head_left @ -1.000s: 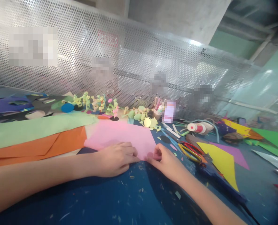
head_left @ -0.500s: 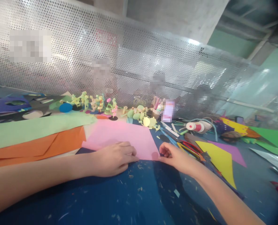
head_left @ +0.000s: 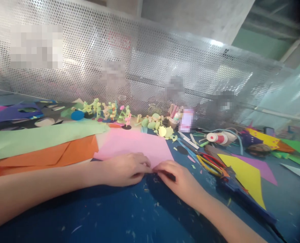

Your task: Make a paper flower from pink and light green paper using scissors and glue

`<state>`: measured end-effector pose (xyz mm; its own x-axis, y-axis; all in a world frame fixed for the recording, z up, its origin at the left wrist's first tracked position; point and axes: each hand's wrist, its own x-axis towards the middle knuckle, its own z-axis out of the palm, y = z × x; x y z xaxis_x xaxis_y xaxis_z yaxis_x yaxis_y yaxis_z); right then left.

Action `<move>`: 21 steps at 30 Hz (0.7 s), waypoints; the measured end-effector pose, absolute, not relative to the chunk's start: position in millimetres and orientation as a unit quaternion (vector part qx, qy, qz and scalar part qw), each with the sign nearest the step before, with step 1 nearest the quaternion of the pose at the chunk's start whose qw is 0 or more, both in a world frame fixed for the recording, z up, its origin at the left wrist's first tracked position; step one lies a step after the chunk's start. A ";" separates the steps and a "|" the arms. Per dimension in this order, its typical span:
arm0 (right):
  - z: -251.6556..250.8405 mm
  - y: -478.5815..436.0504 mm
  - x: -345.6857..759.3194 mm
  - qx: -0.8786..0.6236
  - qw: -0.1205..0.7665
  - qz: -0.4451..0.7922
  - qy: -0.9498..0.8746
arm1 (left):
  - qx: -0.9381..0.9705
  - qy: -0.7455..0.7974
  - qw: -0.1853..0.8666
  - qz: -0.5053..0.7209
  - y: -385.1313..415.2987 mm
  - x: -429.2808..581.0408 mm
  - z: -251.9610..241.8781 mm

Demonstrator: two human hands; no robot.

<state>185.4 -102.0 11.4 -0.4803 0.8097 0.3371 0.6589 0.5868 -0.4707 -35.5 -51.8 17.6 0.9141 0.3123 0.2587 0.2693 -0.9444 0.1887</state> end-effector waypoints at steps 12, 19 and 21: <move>5.1 -101.1 182.6 -0.410 0.223 0.060 -0.882 | 0.925 0.250 0.249 0.142 -34.9 -83.4 29.5; 5.2 -100.9 182.4 -0.411 0.212 0.067 -0.884 | 0.911 0.265 0.287 0.135 -27.0 -90.2 24.3; 4.9 -100.5 182.8 -0.410 0.208 0.066 -0.886 | 0.913 0.266 0.282 0.126 -25.7 -90.3 24.3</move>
<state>182.8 -100.5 4.9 -0.5782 0.7532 0.3136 0.6984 0.6557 -0.2870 -90.3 -25.7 24.3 0.8269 0.5566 0.0807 0.4138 -0.6993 0.5829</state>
